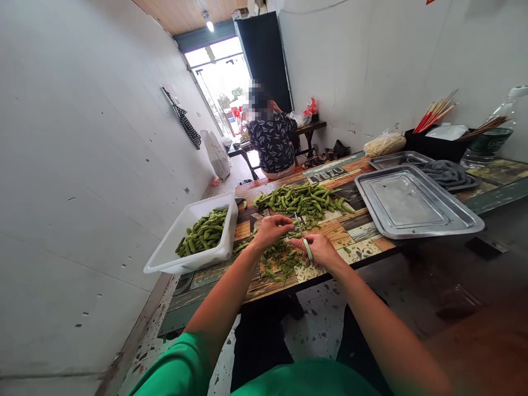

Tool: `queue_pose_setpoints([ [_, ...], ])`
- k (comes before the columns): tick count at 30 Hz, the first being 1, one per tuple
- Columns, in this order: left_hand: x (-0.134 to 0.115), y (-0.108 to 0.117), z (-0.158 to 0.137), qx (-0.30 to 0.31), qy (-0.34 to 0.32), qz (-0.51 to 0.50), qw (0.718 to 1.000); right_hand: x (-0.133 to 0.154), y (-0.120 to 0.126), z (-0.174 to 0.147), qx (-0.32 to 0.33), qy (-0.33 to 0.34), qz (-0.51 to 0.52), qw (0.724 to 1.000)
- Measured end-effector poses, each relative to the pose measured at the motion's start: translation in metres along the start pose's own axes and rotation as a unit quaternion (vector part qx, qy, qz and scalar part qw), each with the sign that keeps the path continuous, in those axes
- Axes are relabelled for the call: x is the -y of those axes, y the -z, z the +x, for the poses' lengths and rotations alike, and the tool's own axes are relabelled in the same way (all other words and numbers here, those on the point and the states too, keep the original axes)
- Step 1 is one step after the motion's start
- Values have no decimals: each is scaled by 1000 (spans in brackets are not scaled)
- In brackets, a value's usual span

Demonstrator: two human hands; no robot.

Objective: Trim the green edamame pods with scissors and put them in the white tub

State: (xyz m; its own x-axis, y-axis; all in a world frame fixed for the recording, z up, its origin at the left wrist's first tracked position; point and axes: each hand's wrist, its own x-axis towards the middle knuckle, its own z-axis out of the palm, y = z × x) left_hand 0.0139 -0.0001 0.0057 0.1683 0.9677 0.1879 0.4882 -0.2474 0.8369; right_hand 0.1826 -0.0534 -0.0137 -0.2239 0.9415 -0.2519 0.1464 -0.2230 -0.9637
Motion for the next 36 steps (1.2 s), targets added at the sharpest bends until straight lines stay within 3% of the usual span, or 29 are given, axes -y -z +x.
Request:
queue_pose_setpoints([
  [6,1,2,-3,36,34,-29,998,-8,2,3,-9,59,-17,998],
  [9,0,3,-3,-4,44,-68,997,-10,3,2,-13,55,-3,998],
  [11,-1,3,-2,-43,40,-146,988,-9,3,0,-21,45,20,999],
  [15,-8,2,-1,-33,117,-377,918,-4,-1,-6,-18,25,45,999],
  [17,-14,1,-3,-30,152,-442,883,-3,-5,-7,-8,30,43,999],
  [19,-19,-1,-5,-42,161,-467,869,-5,-9,-8,-5,46,38,998],
  [32,-24,-10,-16,-68,172,-442,878,-10,-14,-5,-10,82,25,996],
  [34,-22,-9,-19,-74,175,-423,886,-12,-16,-5,-4,73,30,997],
  [36,-19,2,-22,-101,153,-368,911,-14,-15,-5,-4,51,47,998],
])
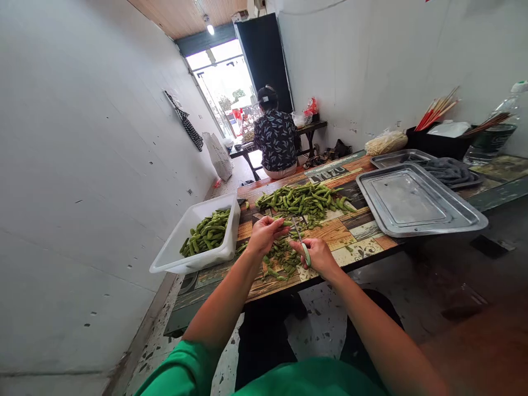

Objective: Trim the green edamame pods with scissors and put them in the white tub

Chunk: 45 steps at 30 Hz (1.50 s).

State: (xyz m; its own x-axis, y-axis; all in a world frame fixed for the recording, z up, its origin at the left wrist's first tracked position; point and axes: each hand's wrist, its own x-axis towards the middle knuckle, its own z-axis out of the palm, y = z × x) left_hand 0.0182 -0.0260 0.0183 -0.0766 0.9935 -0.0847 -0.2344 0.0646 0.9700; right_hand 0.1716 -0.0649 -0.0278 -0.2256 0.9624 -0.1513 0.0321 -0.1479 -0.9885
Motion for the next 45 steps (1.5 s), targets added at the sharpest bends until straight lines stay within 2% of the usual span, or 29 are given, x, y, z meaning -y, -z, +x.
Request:
queue_pose_setpoints([
  [2,-15,21,-2,-63,-95,110,987,-2,5,0,-16,-24,27,999],
  [3,-27,36,-3,-120,-156,183,963,-3,10,0,-32,-32,42,998],
  [4,-41,53,-5,-191,-217,263,921,-4,15,1,-49,-36,55,997],
  [6,-71,87,-8,-361,-285,404,791,-5,24,1,-89,-24,77,993],
  [7,-84,101,-10,-392,-286,469,738,-6,29,1,-104,-13,88,991],
  [8,-94,110,-10,-406,-269,526,697,-6,32,2,-114,-6,96,989],
  [9,-101,115,-10,-409,-253,568,668,-6,34,2,-119,0,103,987],
  [10,-102,114,-9,-391,-243,602,653,-6,35,2,-120,1,106,987],
  [12,-91,95,-2,-302,-253,639,660,-6,35,2,-119,1,107,987],
  [13,-80,79,3,-224,-269,647,677,-7,34,2,-121,2,106,987],
  [15,-50,45,20,-27,-269,645,715,-8,34,1,-124,8,110,986],
  [16,-34,28,31,41,-254,639,725,-9,33,1,-125,10,112,986],
  [17,-19,13,43,75,-242,637,728,-10,34,1,-126,11,112,986],
  [20,15,-17,79,103,-234,647,718,-10,35,0,-122,7,103,987],
  [23,30,-30,101,127,-231,673,691,-8,37,-2,-110,2,105,988],
  [27,33,-26,97,165,-257,700,646,-6,40,-4,-96,-1,113,989],
  [30,24,-11,81,259,-273,679,630,-9,42,-2,-84,4,108,991],
  [32,16,0,72,282,-263,654,651,-11,42,0,-85,5,104,991],
  [33,13,4,68,261,-255,643,673,-12,42,1,-88,7,102,991],
  [35,11,7,64,181,-242,629,716,-14,41,2,-95,10,96,991],
  [36,12,6,64,149,-238,626,727,-14,40,2,-99,10,93,991],
  [38,17,-2,64,137,-233,636,722,-13,39,1,-106,8,89,990],
  [41,25,-18,66,187,-223,666,687,-10,38,0,-107,-1,85,991],
  [42,27,-22,67,192,-224,668,683,-9,38,1,-103,-6,85,991],
  [43,27,-25,67,186,-225,659,693,-8,39,1,-97,-13,84,992],
  [45,25,-26,66,156,-217,606,750,-5,41,2,-77,-28,78,994],
])
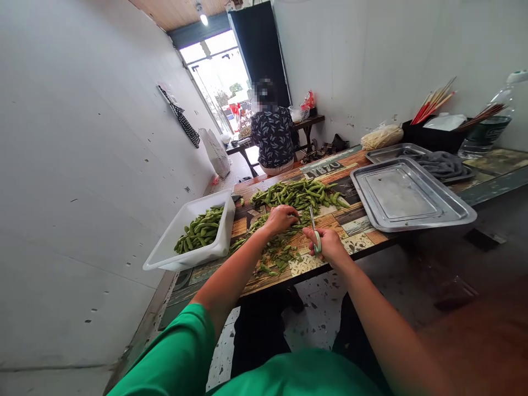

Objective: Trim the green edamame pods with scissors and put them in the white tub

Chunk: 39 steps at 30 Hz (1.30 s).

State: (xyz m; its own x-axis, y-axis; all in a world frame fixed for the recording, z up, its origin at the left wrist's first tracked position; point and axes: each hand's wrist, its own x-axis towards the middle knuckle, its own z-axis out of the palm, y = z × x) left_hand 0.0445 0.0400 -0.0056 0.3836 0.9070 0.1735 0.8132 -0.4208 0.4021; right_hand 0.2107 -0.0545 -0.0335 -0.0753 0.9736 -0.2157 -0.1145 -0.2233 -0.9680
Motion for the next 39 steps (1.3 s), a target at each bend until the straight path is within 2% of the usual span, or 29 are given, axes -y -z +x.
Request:
queue_pose_setpoints([
  [3,0,8,-6,-29,53,-177,982,3,0,2,39,-16,-29,999],
  [6,-2,16,-16,-6,80,-323,943,5,-2,2,76,-22,-65,995],
  [8,-4,20,-21,18,102,-373,922,6,-5,2,93,-21,-80,992],
  [12,-10,25,-29,51,112,-416,901,11,-10,-1,114,-18,-93,989],
  [17,-13,32,-36,87,125,-453,878,17,-15,-6,108,15,-97,989],
  [21,-13,35,-40,88,110,-431,891,10,-16,-4,110,35,-107,988],
  [25,-8,34,-40,95,111,-404,903,4,-18,-2,83,72,-121,987],
  [28,-5,30,-39,42,121,-421,898,7,-21,-5,63,48,-92,993],
  [30,-6,28,-38,13,153,-487,860,10,-22,-8,52,23,-65,996],
  [33,-11,27,-38,32,208,-612,762,13,-24,-12,63,7,-50,997],
  [34,-13,27,-38,39,215,-639,738,12,-25,-13,70,6,-50,996],
  [36,-18,27,-40,38,219,-666,711,11,-26,-14,78,9,-49,996],
  [39,-23,25,-42,13,210,-673,709,9,-28,-13,74,23,-45,996],
])
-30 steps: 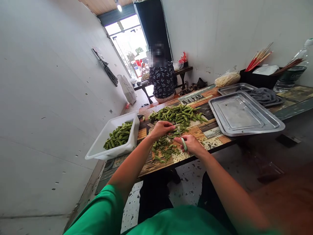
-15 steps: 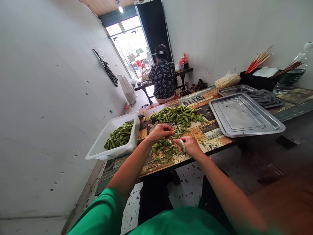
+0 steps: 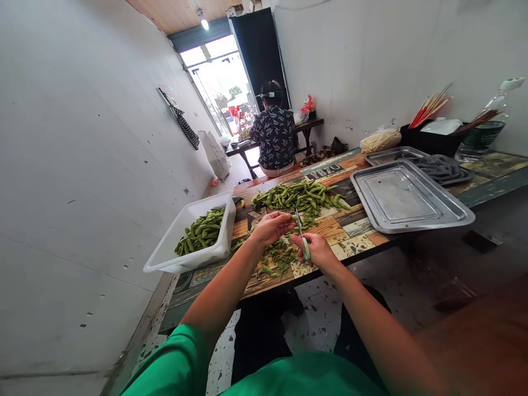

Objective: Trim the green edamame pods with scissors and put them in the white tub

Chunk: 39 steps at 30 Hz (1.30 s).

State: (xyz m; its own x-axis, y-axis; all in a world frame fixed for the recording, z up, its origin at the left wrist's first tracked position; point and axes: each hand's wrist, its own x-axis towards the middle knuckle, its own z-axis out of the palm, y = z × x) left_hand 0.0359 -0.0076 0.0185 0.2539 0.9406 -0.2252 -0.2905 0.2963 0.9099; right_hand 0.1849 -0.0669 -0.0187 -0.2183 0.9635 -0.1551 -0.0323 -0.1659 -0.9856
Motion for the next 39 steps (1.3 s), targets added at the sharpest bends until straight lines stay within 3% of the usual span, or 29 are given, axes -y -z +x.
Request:
queue_pose_setpoints([
  [10,10,-1,-3,-19,-25,9,999,-6,5,5,-32,40,-28,998],
  [14,-9,12,10,-96,-67,-6,993,-5,12,5,-77,1,41,996],
  [17,-16,24,23,-152,-89,125,976,-5,18,5,-79,-22,80,993],
  [19,-11,27,31,-133,-105,310,935,-6,19,4,-70,-29,80,994],
  [22,2,27,41,-88,-121,567,810,-6,17,2,-64,-36,68,995],
  [24,7,25,45,-78,-115,653,745,-6,16,1,-54,-37,58,996],
  [25,8,25,47,-73,-115,668,732,-6,16,1,-47,-38,53,997],
  [27,6,26,47,-53,-129,651,746,-5,16,0,-38,-49,44,997],
  [30,-1,30,42,-11,-141,561,815,-2,16,-2,-30,-72,26,997],
  [33,-4,34,35,49,-99,482,869,2,17,-1,-14,-67,2,998],
  [37,-3,32,27,135,-34,404,904,3,19,2,0,-57,-17,998],
  [39,-3,30,24,145,-15,367,919,4,20,4,-3,-53,-26,998],
])
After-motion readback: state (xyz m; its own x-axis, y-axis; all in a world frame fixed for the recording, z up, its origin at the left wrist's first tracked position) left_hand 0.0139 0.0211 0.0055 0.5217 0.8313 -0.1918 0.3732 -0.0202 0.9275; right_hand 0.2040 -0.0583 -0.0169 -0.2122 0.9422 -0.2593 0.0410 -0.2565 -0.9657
